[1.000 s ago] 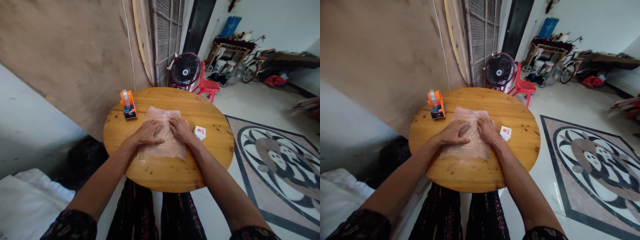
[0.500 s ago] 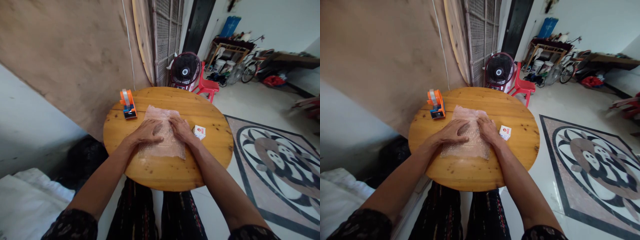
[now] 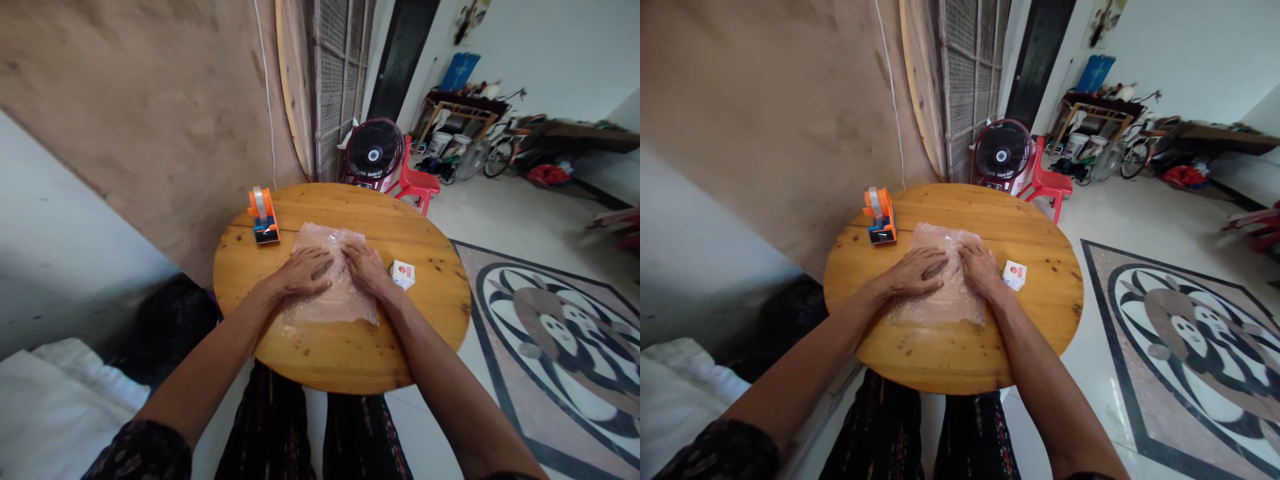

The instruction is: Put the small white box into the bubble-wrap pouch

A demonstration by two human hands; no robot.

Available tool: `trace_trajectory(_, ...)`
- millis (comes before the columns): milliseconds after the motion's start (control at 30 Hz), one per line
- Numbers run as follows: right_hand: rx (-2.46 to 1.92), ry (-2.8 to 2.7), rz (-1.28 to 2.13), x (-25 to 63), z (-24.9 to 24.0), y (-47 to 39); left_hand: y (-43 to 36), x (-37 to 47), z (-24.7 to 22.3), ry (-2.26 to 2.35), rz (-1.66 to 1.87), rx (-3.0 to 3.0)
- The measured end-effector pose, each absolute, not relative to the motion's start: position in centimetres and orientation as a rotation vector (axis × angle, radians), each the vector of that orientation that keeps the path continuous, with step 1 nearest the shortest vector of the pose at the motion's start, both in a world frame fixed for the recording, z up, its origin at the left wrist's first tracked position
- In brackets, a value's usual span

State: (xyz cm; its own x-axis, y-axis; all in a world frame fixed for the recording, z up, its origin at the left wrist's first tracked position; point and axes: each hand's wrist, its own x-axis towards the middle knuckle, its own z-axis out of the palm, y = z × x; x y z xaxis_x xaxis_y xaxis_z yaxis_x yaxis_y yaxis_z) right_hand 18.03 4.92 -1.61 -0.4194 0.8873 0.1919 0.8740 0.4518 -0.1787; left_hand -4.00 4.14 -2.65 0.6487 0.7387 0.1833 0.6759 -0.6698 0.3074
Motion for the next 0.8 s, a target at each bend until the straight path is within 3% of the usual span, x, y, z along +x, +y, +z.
trace_trajectory(600, -1.413, -2.424, 0.14, 18.5, 0.8, 2.9, 4.3, -4.1, -2.6, 1.144, 0.475, 2.627)
trace_trajectory(800, -1.463, -2.528, -0.084, 22.2, 3.4, 0.9, 4.0, -4.1, -2.1, 1.106, 0.51, 2.632)
